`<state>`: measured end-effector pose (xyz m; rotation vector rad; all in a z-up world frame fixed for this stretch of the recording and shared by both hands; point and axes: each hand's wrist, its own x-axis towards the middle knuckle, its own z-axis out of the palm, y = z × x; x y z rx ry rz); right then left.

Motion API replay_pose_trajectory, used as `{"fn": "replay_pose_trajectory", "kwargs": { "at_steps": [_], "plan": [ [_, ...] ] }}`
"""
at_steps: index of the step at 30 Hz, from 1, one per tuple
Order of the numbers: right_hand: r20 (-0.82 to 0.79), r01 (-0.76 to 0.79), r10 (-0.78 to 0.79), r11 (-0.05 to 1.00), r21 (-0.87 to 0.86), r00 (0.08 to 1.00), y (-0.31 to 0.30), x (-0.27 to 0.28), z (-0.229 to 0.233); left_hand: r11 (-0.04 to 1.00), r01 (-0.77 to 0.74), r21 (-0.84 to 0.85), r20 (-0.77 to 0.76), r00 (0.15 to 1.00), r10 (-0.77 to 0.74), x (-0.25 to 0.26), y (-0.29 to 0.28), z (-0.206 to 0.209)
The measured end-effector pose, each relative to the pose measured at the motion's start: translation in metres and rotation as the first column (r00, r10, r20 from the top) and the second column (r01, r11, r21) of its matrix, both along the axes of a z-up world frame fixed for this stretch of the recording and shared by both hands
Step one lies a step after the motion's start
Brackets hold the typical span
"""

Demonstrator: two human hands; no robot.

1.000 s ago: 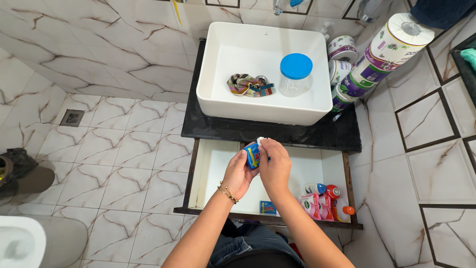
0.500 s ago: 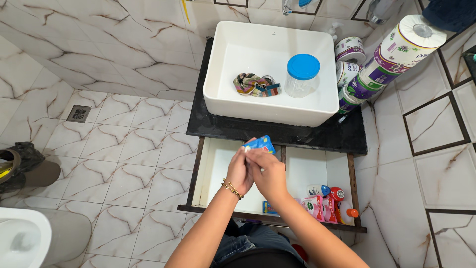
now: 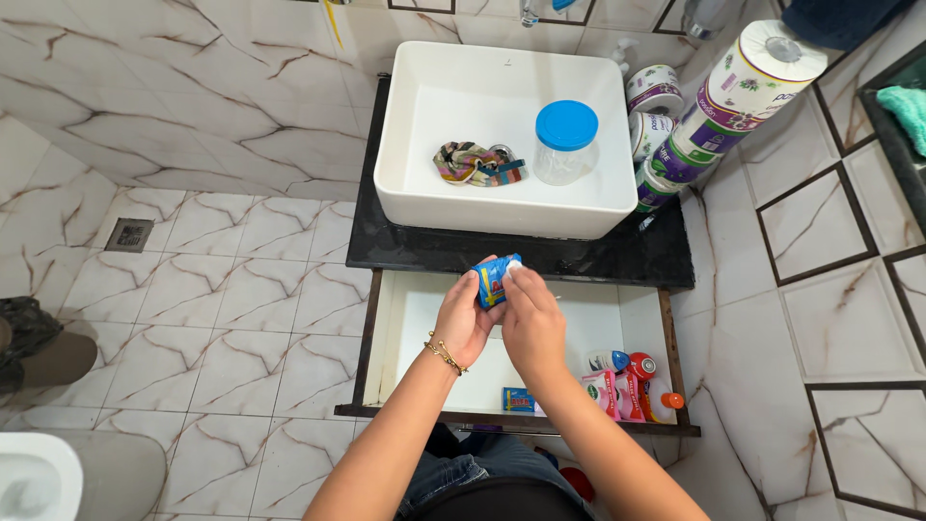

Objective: The person wipes several bathroom items with a white cloth, including a roll of toilet paper, a red aerosol can, a white bottle, a blue box, and a large roll of paper towels. The person places each item into an open drawer under the sink after wiping it.

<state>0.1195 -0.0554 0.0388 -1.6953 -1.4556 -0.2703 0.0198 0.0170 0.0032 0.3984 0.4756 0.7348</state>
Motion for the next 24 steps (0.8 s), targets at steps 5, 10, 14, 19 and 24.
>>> {"fn": "replay_pose_trajectory", "kwargs": {
  "at_steps": [5,10,14,19,24],
  "plan": [
    [-0.07,-0.031,0.026,0.997,-0.071,0.997,-0.023,-0.007,-0.005,1.0,0.015,-0.011,-0.067,0.998,-0.016,-0.002,-0.004,0.001],
    [0.004,-0.259,0.259,0.965,-0.031,0.966,-0.031,-0.015,0.002,0.999,0.022,-0.038,-0.076,0.997,-0.025,-0.001,-0.003,-0.008],
    [0.13,-0.315,0.31,0.949,0.016,0.942,-0.024,-0.01,0.007,0.997,0.053,-0.061,-0.033,0.998,-0.055,-0.004,-0.006,-0.021],
    [0.05,-0.325,0.326,0.945,-0.037,0.944,-0.022,0.003,0.006,0.998,0.055,0.018,-0.029,0.998,-0.054,-0.005,-0.01,-0.023],
    [0.039,-0.175,0.176,0.984,-0.025,0.984,-0.029,0.021,0.002,0.998,0.035,0.051,-0.109,0.994,-0.029,-0.004,-0.014,-0.014]
  ]
}}
